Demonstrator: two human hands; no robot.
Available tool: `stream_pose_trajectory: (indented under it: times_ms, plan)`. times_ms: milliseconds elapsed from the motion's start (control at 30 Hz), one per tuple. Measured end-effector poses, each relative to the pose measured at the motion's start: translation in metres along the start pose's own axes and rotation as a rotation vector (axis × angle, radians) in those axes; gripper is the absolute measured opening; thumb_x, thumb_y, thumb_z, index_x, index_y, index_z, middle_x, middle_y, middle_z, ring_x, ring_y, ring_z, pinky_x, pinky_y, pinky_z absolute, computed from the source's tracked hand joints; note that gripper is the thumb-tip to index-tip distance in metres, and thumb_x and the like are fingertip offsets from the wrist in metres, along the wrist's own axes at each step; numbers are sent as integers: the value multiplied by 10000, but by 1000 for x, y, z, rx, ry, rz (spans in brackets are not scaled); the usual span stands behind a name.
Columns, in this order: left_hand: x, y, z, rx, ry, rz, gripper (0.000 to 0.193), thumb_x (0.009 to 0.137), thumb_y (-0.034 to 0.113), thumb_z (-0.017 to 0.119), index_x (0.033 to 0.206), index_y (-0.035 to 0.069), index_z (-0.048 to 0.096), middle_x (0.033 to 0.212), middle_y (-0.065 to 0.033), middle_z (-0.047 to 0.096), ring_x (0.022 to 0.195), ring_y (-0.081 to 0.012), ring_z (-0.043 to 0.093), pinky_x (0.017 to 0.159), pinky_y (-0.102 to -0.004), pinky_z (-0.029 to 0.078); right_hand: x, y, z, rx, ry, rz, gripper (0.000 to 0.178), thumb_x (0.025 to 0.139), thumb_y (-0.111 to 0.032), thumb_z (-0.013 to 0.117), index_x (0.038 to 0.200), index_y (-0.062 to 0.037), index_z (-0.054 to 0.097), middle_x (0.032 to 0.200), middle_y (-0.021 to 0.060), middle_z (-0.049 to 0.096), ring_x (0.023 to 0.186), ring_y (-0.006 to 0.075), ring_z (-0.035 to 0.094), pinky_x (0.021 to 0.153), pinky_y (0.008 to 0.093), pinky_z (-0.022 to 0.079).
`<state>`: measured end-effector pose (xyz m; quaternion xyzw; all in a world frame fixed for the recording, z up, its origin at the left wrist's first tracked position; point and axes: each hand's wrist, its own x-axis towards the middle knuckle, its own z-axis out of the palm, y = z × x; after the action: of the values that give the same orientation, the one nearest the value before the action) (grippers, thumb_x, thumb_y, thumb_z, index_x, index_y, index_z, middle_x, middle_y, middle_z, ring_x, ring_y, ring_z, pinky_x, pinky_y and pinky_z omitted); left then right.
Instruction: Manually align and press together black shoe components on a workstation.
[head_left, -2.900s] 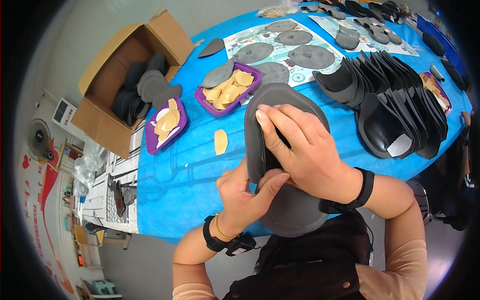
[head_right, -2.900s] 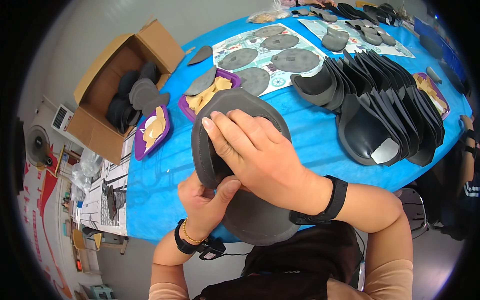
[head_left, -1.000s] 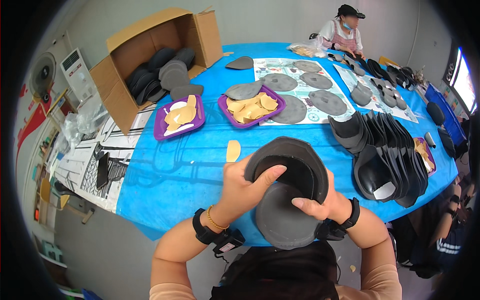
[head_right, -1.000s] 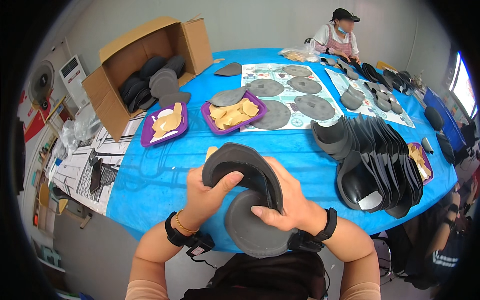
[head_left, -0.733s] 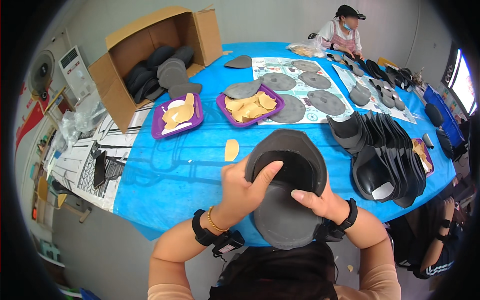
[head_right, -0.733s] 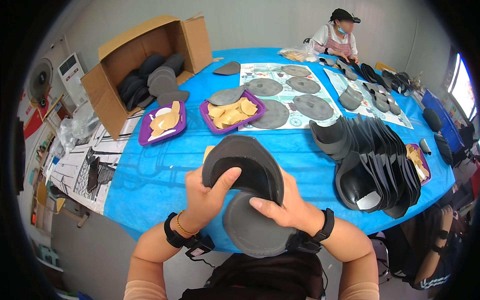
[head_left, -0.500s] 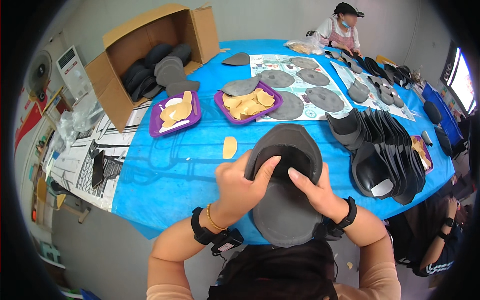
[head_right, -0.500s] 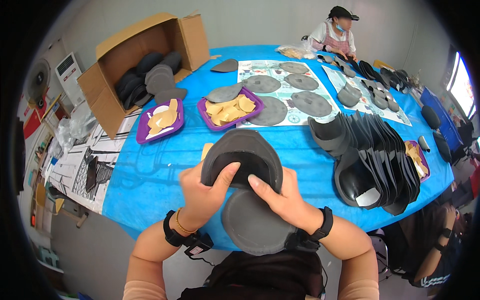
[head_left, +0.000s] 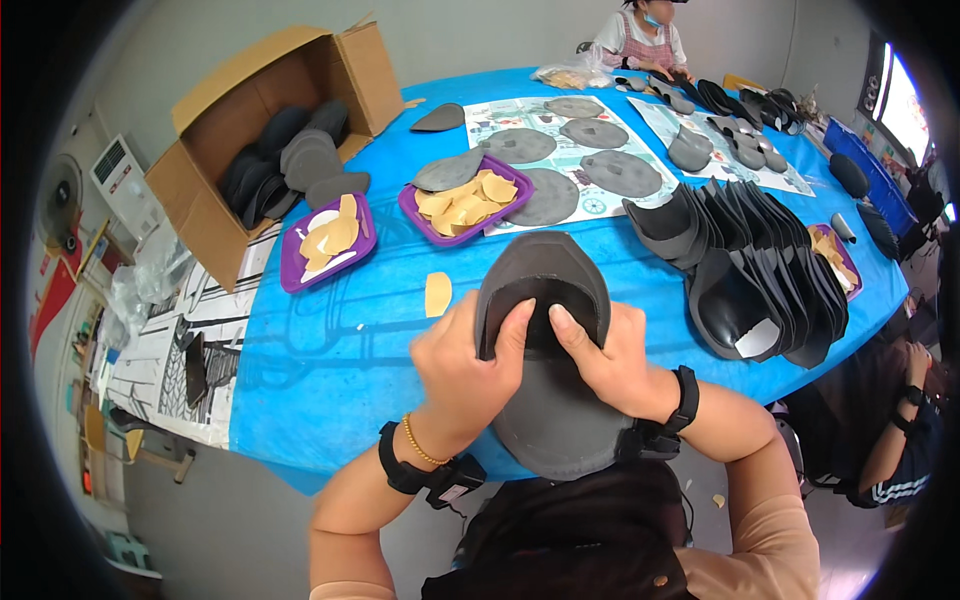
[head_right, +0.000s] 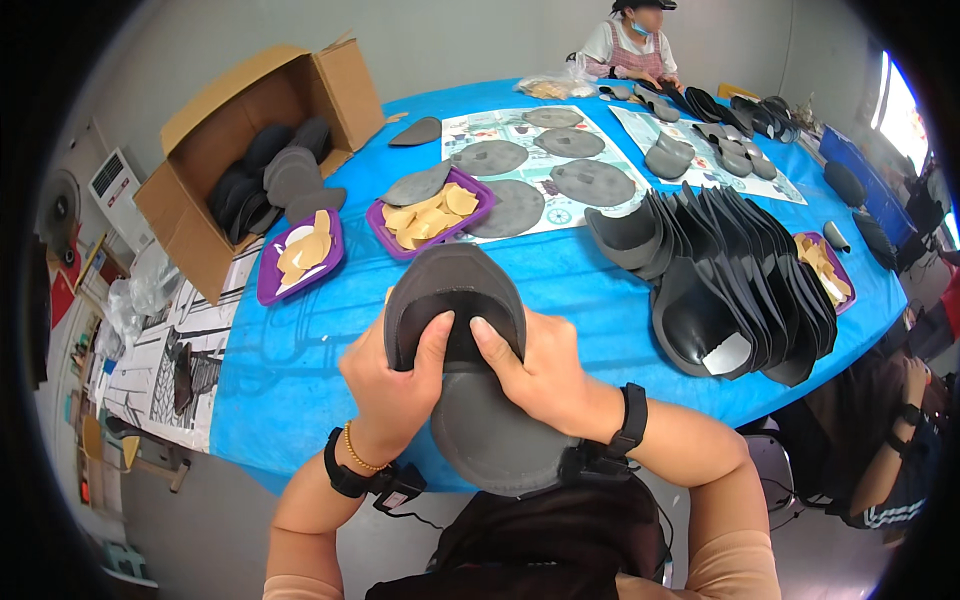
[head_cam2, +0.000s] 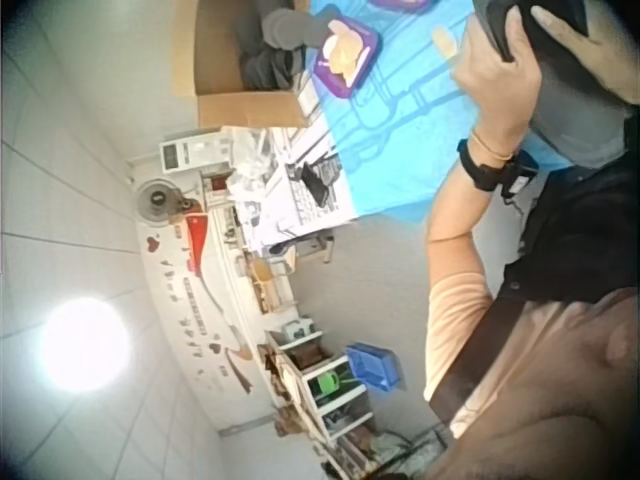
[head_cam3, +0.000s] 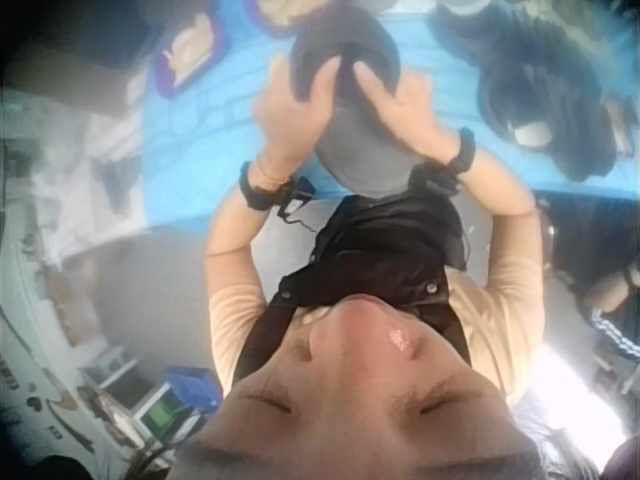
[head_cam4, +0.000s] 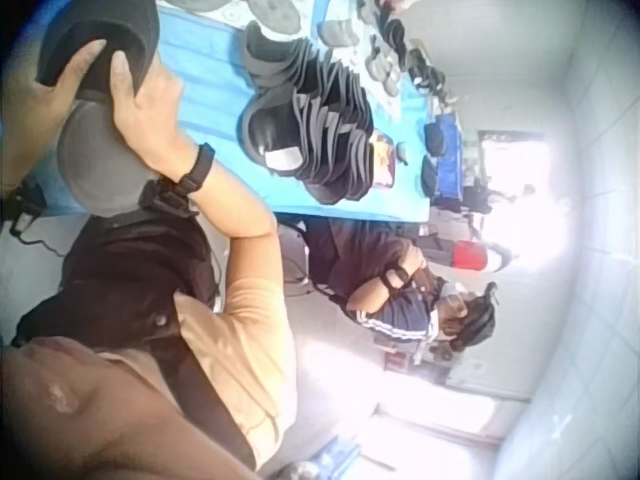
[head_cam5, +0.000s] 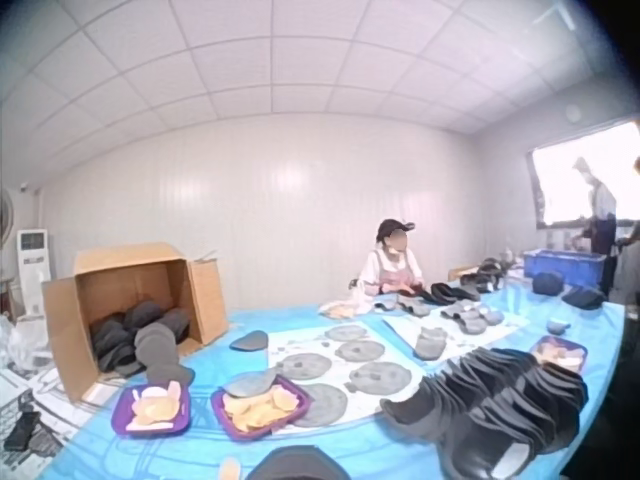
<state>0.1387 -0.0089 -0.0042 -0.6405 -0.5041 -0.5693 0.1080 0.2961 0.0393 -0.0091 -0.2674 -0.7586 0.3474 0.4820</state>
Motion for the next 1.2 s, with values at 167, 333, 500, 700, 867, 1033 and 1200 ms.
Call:
stream_pose_trajectory:
  times_ms: [167, 333, 500, 700, 867, 1033, 1200]
  plan:
    - [4, -8, 0, 46, -8, 43, 172, 839, 168, 736, 853, 15, 658, 681, -106, 647, 533, -267, 621, 477, -315, 469, 11, 7, -7, -178, -63, -69, 344, 973, -300, 551, 990, 32, 636, 718, 228, 644, 627, 402, 644, 555, 406, 507]
    - [2, 0, 0, -157, -185, -104, 364, 832, 225, 748, 1084, -13, 637, 902, -161, 706, 766, -266, 700, 686, -338, 542, 21, 10, -18, -120, -57, 44, 379, 960, -308, 567, 1011, 62, 634, 704, 228, 646, 592, 350, 659, 554, 397, 498]
    - [2, 2, -7, -538, -313, -374, 451, 884, 263, 708, 1196, -35, 578, 1032, -108, 684, 933, -169, 647, 829, -311, 507, 22, 15, -16, -135, -29, -136, 366, 961, -277, 557, 1108, 55, 599, 716, 224, 652, 613, 378, 653, 574, 419, 502]
    - [4, 7, -8, -998, -355, -711, 443, 939, 250, 653, 1265, -24, 530, 1171, -94, 615, 1054, -147, 572, 906, -291, 463, 16, 12, -17, -312, -73, -229, 357, 949, -212, 575, 1192, 44, 525, 659, 198, 628, 593, 383, 635, 523, 428, 480]
    - [-8, 10, -2, -710, -157, -593, 294, 965, 179, 618, 1163, -38, 598, 1049, -81, 667, 948, -125, 593, 833, -274, 479, 11, 8, -8, -350, -43, -367, 371, 923, -141, 605, 1230, 29, 483, 650, 177, 626, 558, 340, 638, 484, 399, 474]
    - [-6, 8, -3, -544, -115, -459, 244, 955, 154, 635, 1102, -41, 632, 952, -77, 694, 856, -120, 609, 760, -265, 491, 9, 12, -4, -262, -56, -388, 484, 899, -108, 618, 1328, 10, 428, 722, 182, 655, 570, 352, 642, 507, 394, 501]
    - [-6, 5, -1, -474, -59, -380, 237, 937, 147, 655, 1080, -42, 643, 915, -103, 706, 816, -131, 641, 720, -271, 507, 11, 8, -5, -131, -165, -225, 546, 896, -103, 616, 1388, -34, 389, 774, 212, 665, 616, 401, 637, 535, 427, 513]
